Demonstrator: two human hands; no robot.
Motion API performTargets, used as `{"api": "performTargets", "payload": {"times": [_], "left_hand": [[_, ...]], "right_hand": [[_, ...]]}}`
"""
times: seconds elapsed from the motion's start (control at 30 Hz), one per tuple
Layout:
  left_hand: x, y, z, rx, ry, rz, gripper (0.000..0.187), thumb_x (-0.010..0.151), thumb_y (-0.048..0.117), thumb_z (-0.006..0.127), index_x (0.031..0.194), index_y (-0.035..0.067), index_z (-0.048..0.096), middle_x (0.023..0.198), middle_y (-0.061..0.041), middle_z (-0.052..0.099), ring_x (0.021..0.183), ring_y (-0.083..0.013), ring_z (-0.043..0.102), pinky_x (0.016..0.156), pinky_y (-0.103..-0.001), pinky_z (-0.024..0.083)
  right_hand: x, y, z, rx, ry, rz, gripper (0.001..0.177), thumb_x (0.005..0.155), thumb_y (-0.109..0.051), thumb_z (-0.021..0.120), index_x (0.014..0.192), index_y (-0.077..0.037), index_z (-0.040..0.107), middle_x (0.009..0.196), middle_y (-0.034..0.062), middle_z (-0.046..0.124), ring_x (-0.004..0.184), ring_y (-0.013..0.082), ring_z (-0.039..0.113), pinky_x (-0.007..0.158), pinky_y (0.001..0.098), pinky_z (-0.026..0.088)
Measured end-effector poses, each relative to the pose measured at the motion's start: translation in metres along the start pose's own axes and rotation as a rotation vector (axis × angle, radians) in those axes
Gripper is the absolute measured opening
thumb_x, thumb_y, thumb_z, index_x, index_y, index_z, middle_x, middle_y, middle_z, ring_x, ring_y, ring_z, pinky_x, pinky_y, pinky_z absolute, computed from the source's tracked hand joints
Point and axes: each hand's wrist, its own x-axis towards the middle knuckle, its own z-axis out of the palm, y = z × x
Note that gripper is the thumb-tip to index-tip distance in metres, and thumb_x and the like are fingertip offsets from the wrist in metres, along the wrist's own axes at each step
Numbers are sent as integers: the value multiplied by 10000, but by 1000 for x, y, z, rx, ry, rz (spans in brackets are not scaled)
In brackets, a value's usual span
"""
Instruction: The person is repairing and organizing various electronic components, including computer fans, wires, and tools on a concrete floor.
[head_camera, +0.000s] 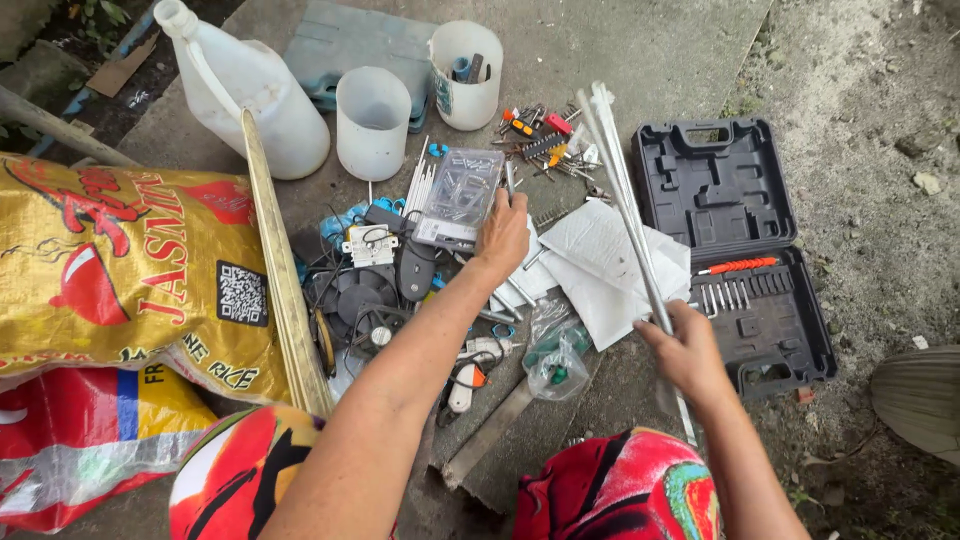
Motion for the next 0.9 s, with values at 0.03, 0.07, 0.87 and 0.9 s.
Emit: {"api": "performTargets", "payload": {"times": [0.03,0.07,0.87,0.9], "left_hand": [[2,10,1,-55,-11,-34,507,842,-53,609,1326,-24,463,1328,-268,445,1110,-498,608,963,-540,511],[5,19,1,-108,-22,-68,440,860,-63,589,1286,-12,489,1315,-256,447,1043,-500,644,924,-547,535],[21,8,35,-438,-265,-335,683,855,-114,576,1465,177,477,1479,-89,463,1349,-292,518,1161,-376,415],[24,4,35,-436,-263,-350,683,855,-114,576,1465,177,477,1479,-89,463,1349,-292,518,1161,-376,415]], "right_hand": [[16,-12,9,154,-3,78,235,876,-157,770,969,22,649,673,78,595,601,178,524,524,354,429],[33,-24,19,311,-8,155,191,888,-135,759,955,9,652,642,60,571,543,167,508,470,340,396],[564,57,137,1020,433,404,450,978,-284,592,1280,40,511,1176,231,560,1008,325,579,863,447,448],[539,39,129,1018,419,411,450,978,-284,592,1280,40,511,1176,231,560,1008,325,579,863,447,448]]}}
